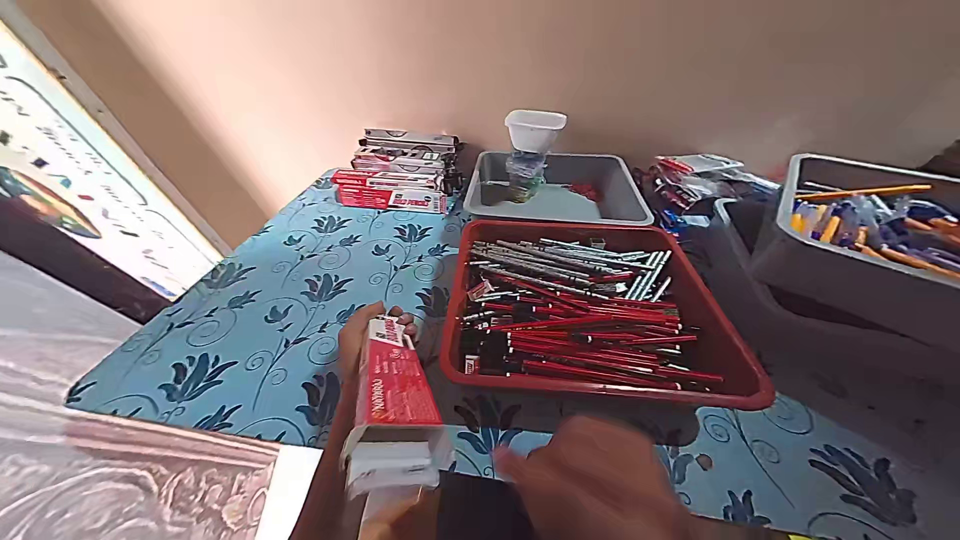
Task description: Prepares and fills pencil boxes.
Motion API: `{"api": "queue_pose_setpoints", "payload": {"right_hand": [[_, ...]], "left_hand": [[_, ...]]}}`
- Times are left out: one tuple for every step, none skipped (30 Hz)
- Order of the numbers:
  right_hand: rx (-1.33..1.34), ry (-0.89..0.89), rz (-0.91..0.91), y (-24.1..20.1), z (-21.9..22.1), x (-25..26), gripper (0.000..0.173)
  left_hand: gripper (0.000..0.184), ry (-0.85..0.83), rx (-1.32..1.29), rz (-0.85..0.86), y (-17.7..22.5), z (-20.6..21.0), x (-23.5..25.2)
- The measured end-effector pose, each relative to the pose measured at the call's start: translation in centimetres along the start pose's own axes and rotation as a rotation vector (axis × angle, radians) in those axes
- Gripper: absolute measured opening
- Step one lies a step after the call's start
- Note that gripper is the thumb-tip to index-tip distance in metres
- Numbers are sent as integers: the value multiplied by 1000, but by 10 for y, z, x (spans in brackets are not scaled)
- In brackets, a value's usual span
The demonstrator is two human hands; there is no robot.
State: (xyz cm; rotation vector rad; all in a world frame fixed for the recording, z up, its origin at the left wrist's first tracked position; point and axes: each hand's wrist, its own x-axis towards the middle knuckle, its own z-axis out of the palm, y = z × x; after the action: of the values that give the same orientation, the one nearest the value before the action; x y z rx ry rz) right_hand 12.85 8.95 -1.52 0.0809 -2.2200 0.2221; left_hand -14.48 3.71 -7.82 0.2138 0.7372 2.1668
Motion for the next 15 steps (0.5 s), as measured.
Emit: {"api": "queue_pose_setpoints", "payload": {"right_hand": [[-103,-61,54,16,-13,5,21],[-181,-146,113,32,-26,10,22],[-246,-249,172,49,-37,15,23],[-284,-347,220,66,-45,17,25],[-301,-437,259,80,-50,18,24],[-301,-514,291,92,-53,18,21],[-298,-569,298,101,-55,18,18],[-287,-592,275,108,-55,17,16],[-277,-589,233,113,-54,18,16],[-268,-576,201,115,-54,20,20],[-255,-552,186,117,-53,23,24],[-234,-521,185,118,-53,25,29],[-204,-480,185,119,-53,28,33],[-153,-423,190,118,-54,32,36],[-92,-372,205,116,-56,35,36]], "left_hand": [[39,-30,-16,-20,1,-6,6],[38,-34,-34,-46,3,-6,8],[36,-50,-74,-69,4,-6,9],[33,-76,-136,-91,5,-6,9],[32,-99,-142,-103,5,-6,8],[32,-125,-91,-109,6,-8,10],[33,-183,-34,-134,6,-18,17],[37,-257,-1,-178,5,-35,26],[38,-257,35,-182,5,-40,28],[38,-215,39,-145,5,-33,21],[33,-149,-2,-77,4,-20,11],[31,-120,-70,-39,3,-13,5],[30,-80,-105,-21,2,-7,2],[29,-50,-114,-14,3,-4,3],[27,-61,-119,-20,3,-7,5]]}}
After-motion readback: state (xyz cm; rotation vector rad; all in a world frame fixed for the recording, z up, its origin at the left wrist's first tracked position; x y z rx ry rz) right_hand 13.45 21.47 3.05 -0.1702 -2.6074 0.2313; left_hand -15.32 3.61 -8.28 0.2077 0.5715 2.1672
